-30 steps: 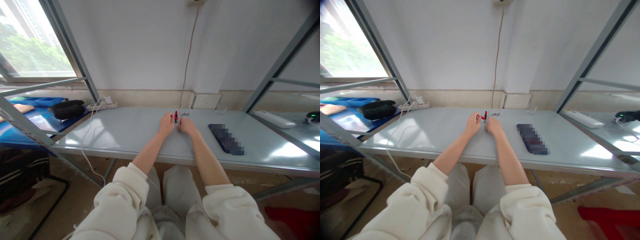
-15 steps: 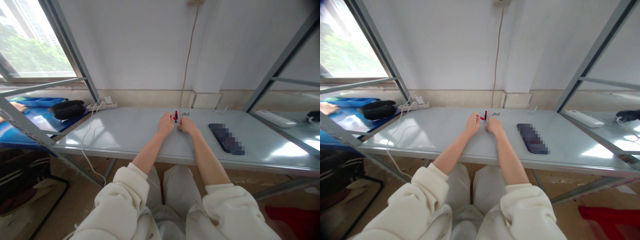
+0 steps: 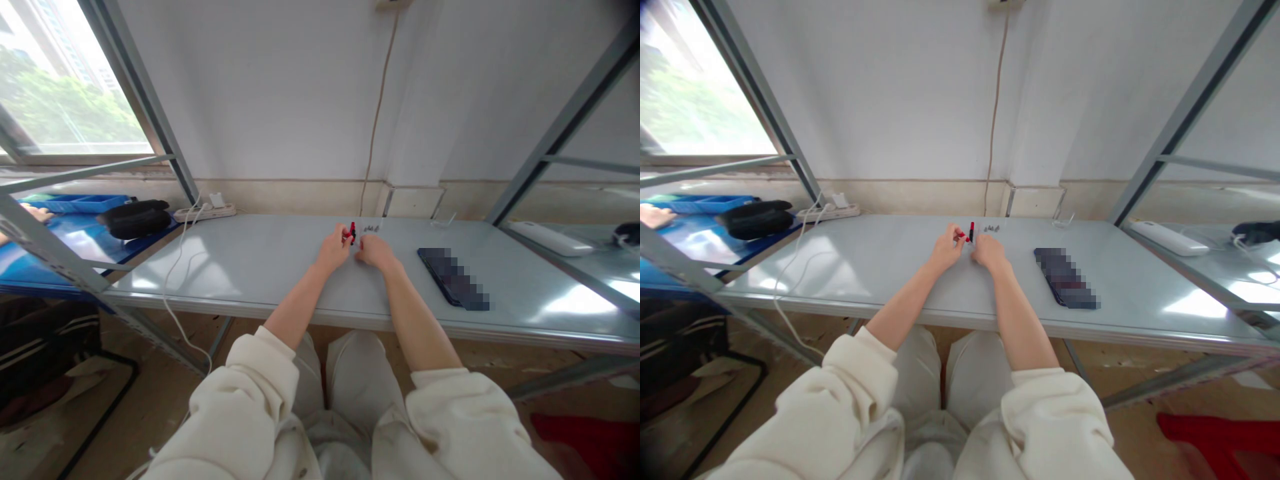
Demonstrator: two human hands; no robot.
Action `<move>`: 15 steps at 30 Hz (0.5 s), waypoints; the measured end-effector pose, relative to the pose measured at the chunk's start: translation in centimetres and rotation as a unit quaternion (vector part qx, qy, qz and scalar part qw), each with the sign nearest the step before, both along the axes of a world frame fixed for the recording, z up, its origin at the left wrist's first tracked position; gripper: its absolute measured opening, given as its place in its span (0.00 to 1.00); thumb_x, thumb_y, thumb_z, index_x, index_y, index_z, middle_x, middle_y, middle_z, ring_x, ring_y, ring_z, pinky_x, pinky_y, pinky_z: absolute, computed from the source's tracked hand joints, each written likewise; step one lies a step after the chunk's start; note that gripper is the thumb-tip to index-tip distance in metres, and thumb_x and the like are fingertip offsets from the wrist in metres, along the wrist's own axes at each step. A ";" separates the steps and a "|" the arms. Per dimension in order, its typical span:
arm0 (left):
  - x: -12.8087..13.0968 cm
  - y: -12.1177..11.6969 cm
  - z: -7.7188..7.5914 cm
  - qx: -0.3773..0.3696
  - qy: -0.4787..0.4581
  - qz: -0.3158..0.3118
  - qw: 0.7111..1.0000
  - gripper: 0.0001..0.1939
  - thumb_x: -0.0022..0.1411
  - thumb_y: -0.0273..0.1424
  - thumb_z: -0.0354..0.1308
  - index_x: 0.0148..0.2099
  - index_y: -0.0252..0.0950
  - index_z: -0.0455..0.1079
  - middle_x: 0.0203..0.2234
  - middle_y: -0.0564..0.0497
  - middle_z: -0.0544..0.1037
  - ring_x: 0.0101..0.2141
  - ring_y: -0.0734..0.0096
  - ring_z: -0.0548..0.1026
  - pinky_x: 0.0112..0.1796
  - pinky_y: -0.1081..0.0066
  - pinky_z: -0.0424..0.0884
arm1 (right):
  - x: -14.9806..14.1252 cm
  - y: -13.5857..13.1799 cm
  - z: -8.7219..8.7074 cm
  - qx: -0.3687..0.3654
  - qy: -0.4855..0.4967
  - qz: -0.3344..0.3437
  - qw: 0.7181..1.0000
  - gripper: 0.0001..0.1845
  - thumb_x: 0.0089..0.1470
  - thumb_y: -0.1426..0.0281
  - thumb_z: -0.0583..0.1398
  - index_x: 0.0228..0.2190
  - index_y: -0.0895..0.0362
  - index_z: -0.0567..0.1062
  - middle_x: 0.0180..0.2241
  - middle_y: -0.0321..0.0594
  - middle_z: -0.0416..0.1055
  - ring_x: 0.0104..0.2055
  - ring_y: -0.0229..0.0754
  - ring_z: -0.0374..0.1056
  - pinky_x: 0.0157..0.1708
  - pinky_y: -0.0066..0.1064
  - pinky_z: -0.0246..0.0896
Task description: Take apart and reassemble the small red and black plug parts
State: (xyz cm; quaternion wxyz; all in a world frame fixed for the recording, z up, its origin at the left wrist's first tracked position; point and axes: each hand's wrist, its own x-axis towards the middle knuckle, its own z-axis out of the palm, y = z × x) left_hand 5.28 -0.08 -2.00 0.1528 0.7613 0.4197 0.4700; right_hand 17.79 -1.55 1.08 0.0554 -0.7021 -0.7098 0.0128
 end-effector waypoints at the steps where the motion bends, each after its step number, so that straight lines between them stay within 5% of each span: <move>1: 0.0 0.0 0.0 -0.004 -0.005 -0.008 1.000 0.06 0.58 0.28 0.48 0.39 0.37 0.55 0.30 0.50 0.73 0.31 0.73 0.72 0.36 0.71 0.66 | 0.0 0.0 0.0 0.000 0.001 0.000 1.000 0.17 0.43 0.70 0.58 0.38 0.61 0.70 0.40 0.51 0.70 0.41 0.49 0.67 0.35 0.31 0.61; 15: 0.1 0.0 -0.2 -0.008 -0.021 -0.014 1.000 0.10 0.57 0.27 0.50 0.42 0.38 0.57 0.30 0.50 0.74 0.31 0.73 0.73 0.35 0.71 0.67 | -0.2 0.0 -0.2 0.015 -0.008 0.012 1.000 0.17 0.43 0.70 0.58 0.38 0.61 0.71 0.39 0.52 0.70 0.41 0.49 0.67 0.36 0.32 0.61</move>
